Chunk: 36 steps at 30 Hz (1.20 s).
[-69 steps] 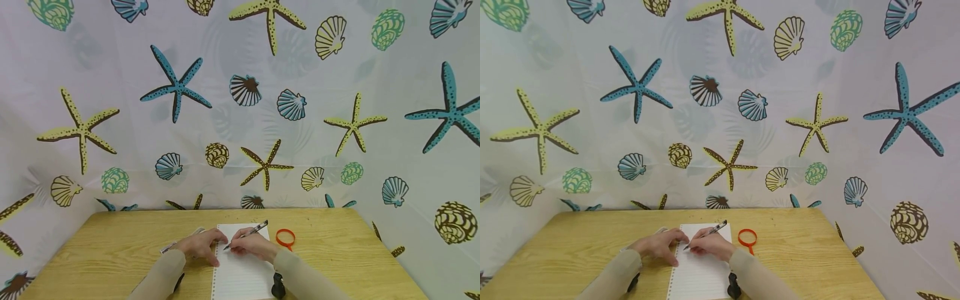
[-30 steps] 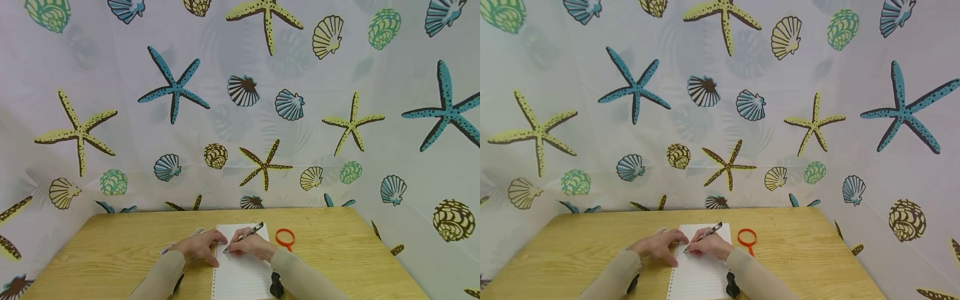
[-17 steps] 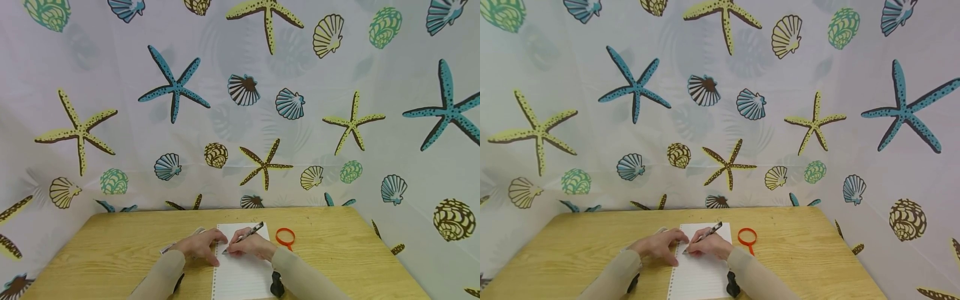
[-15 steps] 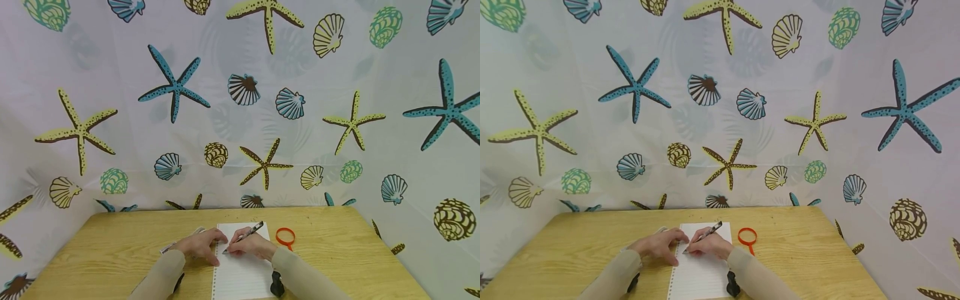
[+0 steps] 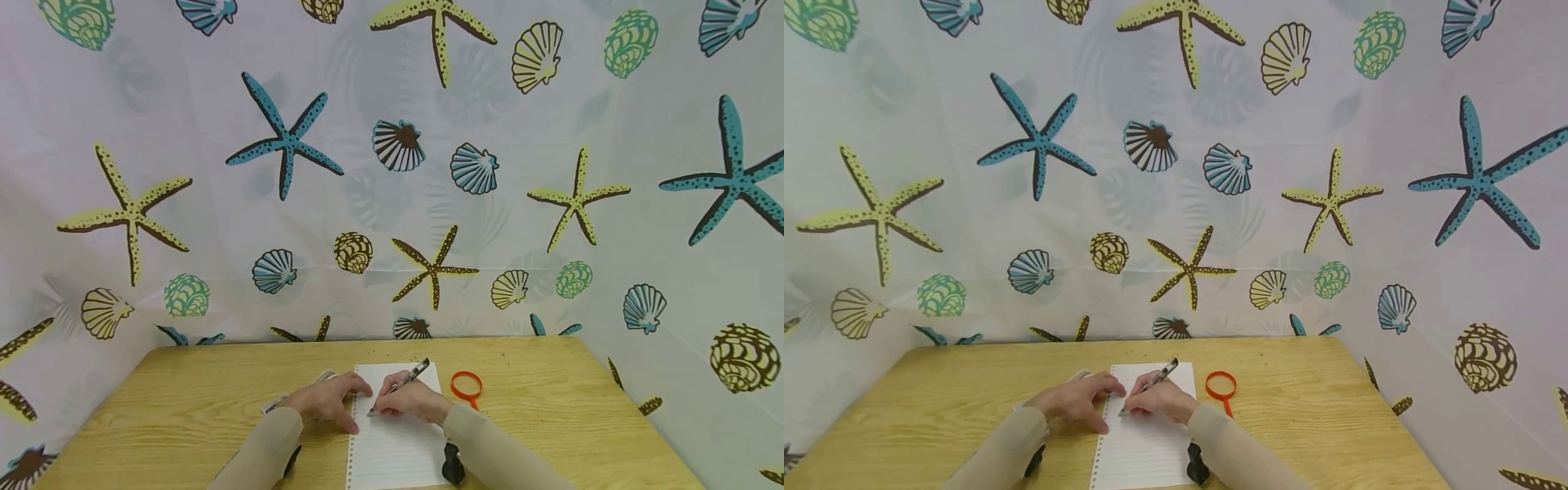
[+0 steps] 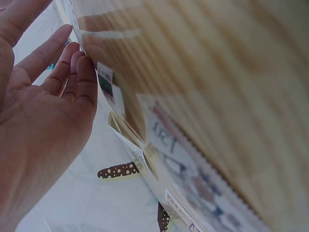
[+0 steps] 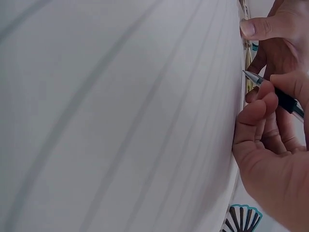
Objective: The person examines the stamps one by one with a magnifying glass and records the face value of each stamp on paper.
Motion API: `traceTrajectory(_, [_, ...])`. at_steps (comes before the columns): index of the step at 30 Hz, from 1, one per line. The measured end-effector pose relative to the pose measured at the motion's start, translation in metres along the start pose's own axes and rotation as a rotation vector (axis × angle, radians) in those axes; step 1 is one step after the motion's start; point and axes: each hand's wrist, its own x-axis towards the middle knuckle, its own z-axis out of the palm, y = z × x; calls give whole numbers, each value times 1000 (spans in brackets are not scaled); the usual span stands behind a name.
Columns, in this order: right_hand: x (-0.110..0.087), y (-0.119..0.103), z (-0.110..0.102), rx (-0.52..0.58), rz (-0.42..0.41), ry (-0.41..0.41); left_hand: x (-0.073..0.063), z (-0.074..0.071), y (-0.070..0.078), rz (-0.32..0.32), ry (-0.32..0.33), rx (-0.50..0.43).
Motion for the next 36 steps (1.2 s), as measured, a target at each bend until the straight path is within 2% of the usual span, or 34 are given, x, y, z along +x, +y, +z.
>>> traceTrajectory(10, [-1, 0, 1, 2, -7, -33, -2, 1, 1, -2, -1, -16])
traceTrajectory(36, [0, 0, 2, -24, 37, 59, -3, 1, 3, -3, -6, -25])
